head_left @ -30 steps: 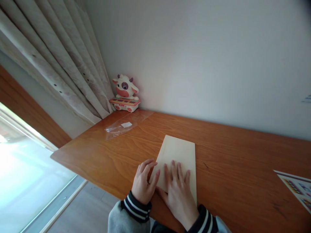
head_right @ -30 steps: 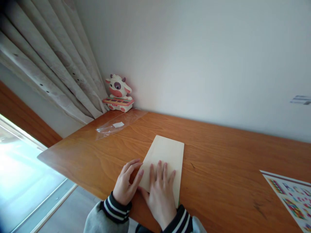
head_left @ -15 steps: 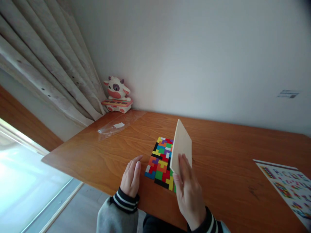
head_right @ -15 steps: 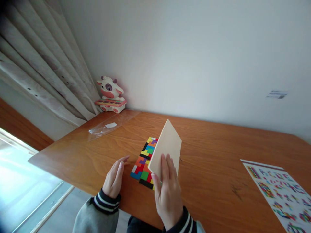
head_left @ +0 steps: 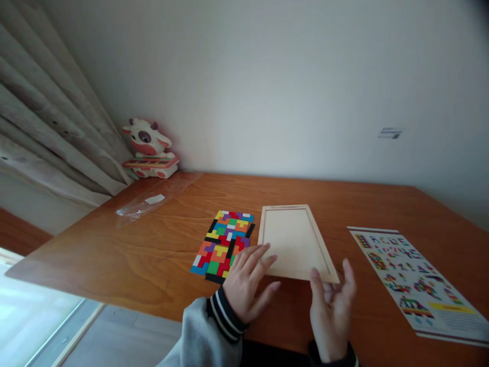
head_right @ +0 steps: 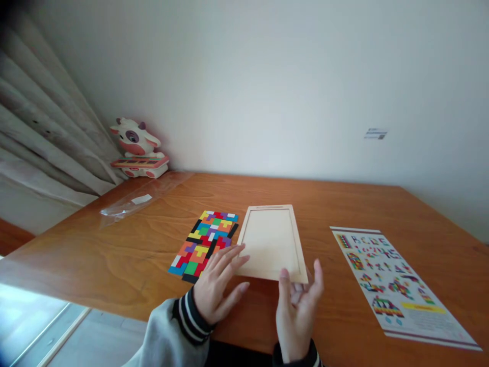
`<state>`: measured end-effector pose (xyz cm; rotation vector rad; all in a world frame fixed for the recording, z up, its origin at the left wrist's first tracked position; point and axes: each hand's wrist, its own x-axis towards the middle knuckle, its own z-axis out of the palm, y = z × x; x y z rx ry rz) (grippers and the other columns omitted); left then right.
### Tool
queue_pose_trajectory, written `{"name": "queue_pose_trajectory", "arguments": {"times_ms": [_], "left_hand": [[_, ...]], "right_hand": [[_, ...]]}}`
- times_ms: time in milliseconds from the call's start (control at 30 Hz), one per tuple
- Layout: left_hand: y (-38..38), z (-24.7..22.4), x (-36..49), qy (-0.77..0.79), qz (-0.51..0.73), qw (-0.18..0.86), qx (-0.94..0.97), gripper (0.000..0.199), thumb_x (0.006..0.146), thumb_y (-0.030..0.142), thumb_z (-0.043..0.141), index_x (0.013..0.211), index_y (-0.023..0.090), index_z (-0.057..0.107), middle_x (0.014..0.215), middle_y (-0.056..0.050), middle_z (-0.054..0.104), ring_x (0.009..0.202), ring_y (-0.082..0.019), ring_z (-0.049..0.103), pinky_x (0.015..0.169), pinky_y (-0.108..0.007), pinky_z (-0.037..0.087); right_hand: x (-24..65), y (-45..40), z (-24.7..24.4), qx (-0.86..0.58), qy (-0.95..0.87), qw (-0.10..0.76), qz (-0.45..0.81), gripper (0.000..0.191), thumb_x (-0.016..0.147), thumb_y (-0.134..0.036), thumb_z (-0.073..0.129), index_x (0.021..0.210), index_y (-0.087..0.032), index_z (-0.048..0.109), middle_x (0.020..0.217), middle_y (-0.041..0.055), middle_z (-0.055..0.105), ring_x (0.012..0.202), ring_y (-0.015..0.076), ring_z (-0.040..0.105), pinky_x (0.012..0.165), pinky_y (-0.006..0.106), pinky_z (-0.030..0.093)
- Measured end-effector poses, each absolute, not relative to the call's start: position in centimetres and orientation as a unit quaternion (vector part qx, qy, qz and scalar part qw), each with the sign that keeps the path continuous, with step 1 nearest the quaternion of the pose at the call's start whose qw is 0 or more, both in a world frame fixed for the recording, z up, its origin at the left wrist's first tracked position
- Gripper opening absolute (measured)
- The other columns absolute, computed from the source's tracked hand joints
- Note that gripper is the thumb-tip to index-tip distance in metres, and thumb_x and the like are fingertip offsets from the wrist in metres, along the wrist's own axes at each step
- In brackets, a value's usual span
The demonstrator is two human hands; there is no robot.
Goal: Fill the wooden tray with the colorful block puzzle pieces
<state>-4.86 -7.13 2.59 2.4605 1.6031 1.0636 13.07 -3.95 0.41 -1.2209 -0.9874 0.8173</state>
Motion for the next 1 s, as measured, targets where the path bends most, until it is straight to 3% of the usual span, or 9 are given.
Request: {"name": "queue_pose_trajectory", "arguments": {"times_ms": [133, 200, 333, 533, 800, 1000], "left_hand": [[-8.3, 0.1, -9.6, 0.572, 0.295, -0.071, 0.762, 0.044, 0.093, 0.036, 0.058, 0.135, 0.022, 0.054, 0.145, -0.014, 0.054, 0.132, -0.031, 0.05, 0.105, -0.048, 0.047], [-9.1, -0.6, -12.1, 0.599, 0.269, -0.098, 0.748, 0.053, 0.09, 0.043, 0.061, 0.138, 0.023, 0.051, 0.146, -0.014, 0.052, 0.133, -0.034, 0.05, 0.105, -0.05, 0.047], [-10.1, -1.3, -14.7, 0.651, 0.213, -0.122, 0.718, 0.079, 0.081, 0.061, 0.065, 0.147, 0.022, 0.044, 0.151, -0.017, 0.046, 0.136, -0.04, 0.045, 0.105, -0.058, 0.045], [-9.7, -2.2, -14.6, 0.682, 0.163, -0.112, 0.705, 0.105, 0.068, 0.079, 0.065, 0.152, 0.021, 0.04, 0.159, -0.02, 0.033, 0.144, -0.045, 0.034, 0.11, -0.064, 0.038], [-9.8, -2.5, -14.7, 0.689, 0.15, -0.095, 0.702, 0.103, 0.07, 0.079, 0.064, 0.152, 0.021, 0.04, 0.16, -0.019, 0.032, 0.144, -0.044, 0.035, 0.112, -0.061, 0.039], [-9.7, -2.4, -14.5, 0.687, 0.161, -0.087, 0.703, 0.1, 0.072, 0.077, 0.064, 0.15, 0.02, 0.044, 0.16, -0.02, 0.032, 0.142, -0.046, 0.039, 0.111, -0.063, 0.04]], "right_hand": [[17.2, -3.4, -1.2, -0.585, -0.422, 0.575, 0.387, 0.089, 0.083, -0.057, 0.066, 0.152, -0.018, 0.026, 0.131, 0.0191, 0.061, 0.103, 0.028, 0.069, 0.094, 0.046, 0.055], [18.9, -3.4, -2.1, -0.601, -0.444, 0.543, 0.384, 0.089, 0.083, -0.059, 0.063, 0.153, -0.018, 0.025, 0.14, 0.0209, 0.055, 0.115, 0.0314, 0.065, 0.097, 0.047, 0.053], [20.9, -3.6, -3.1, -0.631, -0.531, 0.451, 0.341, 0.082, 0.082, -0.068, 0.057, 0.144, -0.016, 0.045, 0.149, 0.0195, 0.05, 0.137, 0.038, 0.048, 0.112, 0.055, 0.04], [19.7, -3.8, -3.7, -0.602, -0.623, 0.409, 0.288, 0.075, 0.088, -0.066, 0.049, 0.142, -0.013, 0.05, 0.145, 0.0192, 0.055, 0.134, 0.0345, 0.054, 0.107, 0.049, 0.049], [18.3, -4.2, -4.1, -0.58, -0.677, 0.398, 0.215, 0.065, 0.093, -0.059, 0.05, 0.138, -0.013, 0.052, 0.134, 0.0188, 0.064, 0.123, 0.033, 0.062, 0.098, 0.046, 0.056], [17.8, -4.1, -3.6, -0.566, -0.694, 0.386, 0.223, 0.06, 0.093, -0.056, 0.05, 0.138, -0.016, 0.052, 0.133, 0.0171, 0.065, 0.122, 0.0322, 0.063, 0.101, 0.047, 0.054]]}}
